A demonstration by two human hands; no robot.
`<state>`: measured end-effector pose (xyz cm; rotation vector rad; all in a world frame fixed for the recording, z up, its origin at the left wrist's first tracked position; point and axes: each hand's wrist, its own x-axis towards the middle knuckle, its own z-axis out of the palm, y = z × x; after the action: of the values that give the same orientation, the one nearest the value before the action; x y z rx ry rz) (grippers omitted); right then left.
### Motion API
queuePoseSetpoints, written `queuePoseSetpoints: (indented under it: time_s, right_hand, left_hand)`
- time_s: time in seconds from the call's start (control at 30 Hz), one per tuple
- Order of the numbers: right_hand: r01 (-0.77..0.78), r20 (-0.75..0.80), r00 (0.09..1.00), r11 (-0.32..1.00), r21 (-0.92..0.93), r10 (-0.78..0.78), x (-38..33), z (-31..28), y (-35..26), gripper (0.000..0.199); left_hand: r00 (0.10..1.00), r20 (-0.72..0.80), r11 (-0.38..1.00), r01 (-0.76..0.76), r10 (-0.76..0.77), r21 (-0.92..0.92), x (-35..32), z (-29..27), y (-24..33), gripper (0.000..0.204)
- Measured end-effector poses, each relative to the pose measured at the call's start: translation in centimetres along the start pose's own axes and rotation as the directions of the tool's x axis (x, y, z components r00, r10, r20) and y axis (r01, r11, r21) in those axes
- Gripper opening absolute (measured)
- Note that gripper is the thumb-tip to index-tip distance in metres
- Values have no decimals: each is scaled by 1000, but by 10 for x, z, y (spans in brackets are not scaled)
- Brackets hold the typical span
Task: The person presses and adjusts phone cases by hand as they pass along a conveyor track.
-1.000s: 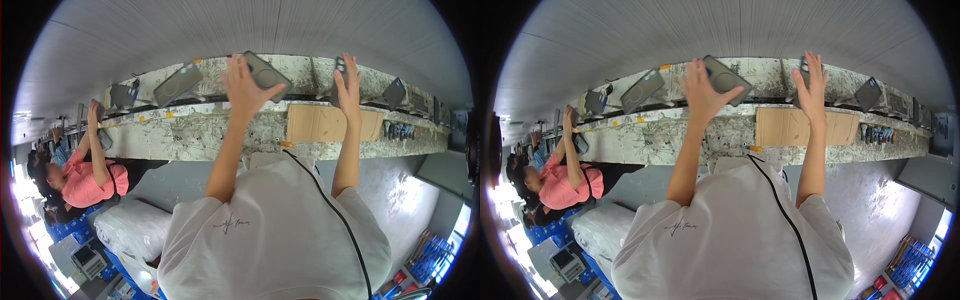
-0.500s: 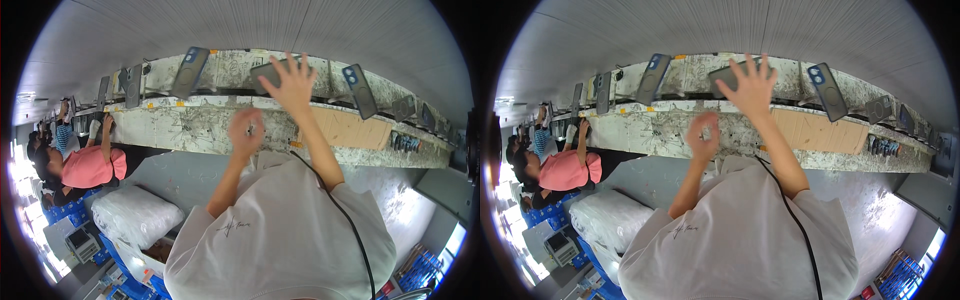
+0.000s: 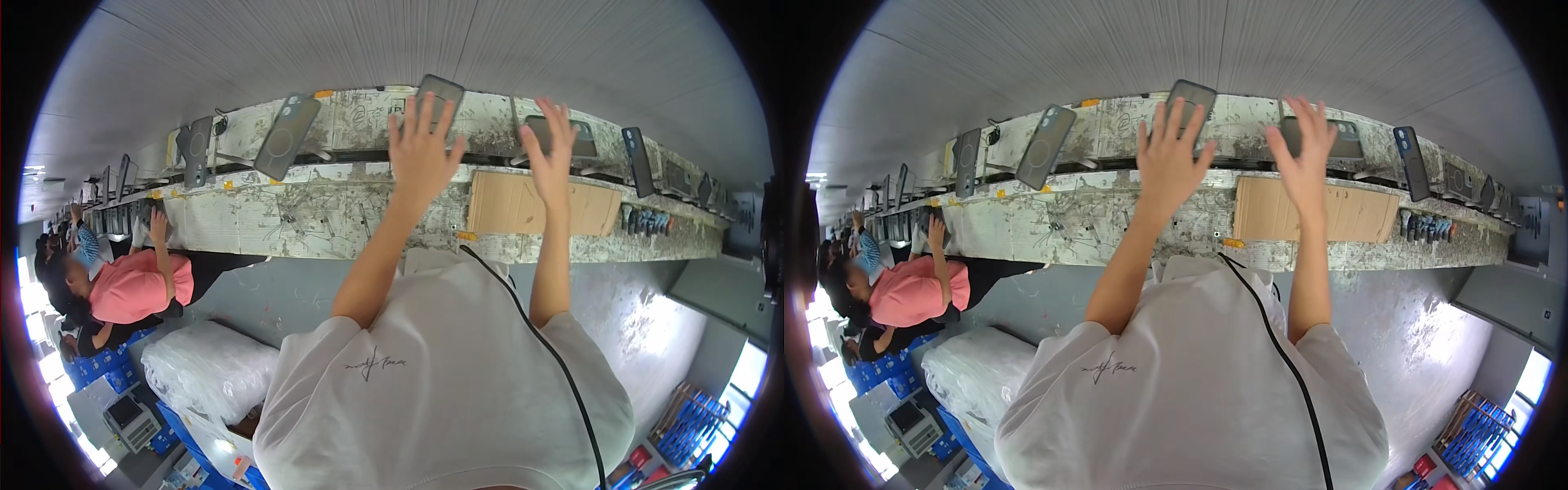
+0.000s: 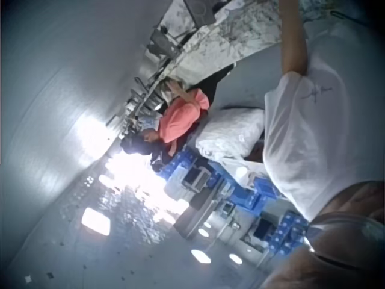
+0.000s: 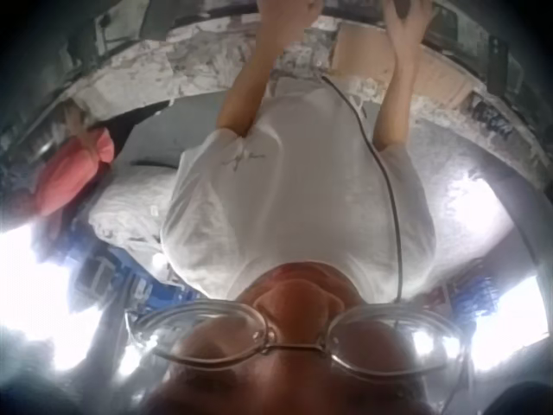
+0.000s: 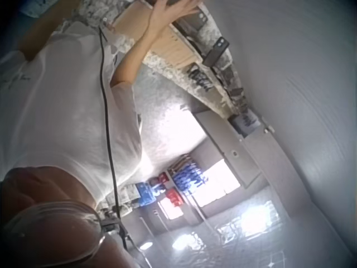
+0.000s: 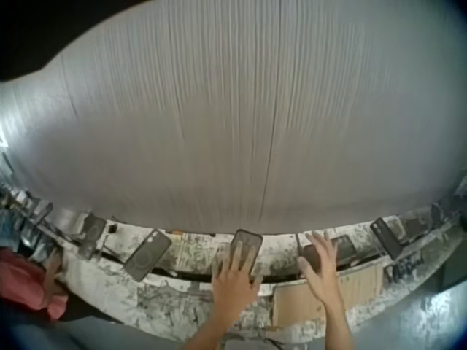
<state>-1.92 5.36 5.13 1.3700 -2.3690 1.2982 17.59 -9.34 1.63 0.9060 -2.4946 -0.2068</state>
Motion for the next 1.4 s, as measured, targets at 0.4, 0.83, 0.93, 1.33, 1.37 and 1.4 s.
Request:
queuePoseSetpoints:
  time_s: [0.4,0.83,0.93,1.33,1.37,1.4]
  right_hand:
    - [401,271,881,916,7,-388,8,154,-113,72]
    - [233,233,954,953,-192,-186,-7,35,28,90]
    - [89,208,977,978,-190,-49,-19,-6,41,74]
    - [254,174,910,840,480,-375,-19,79,-150,51]
    - [274,231,868,813,514,-439,-24,99,-163,50]
    - [295,281,815,780,551,-507,-26,114,-181,50]
  left_hand:
    - [825,460,667,141,329,-731,-124,-64,14,40]
    - [975,76,963,-193,211,-190,17,-77,-140,107]
    - [950,179,946,-207,255,-249,21,-37,-109,128]
    - [988,56,623,-45,142,-781,-68,14,2,74]
    - [964,252,412,195,87,-890,-91,11,2,66]
    - [963,244,458,168,111,-873,-118,14,-10,60]
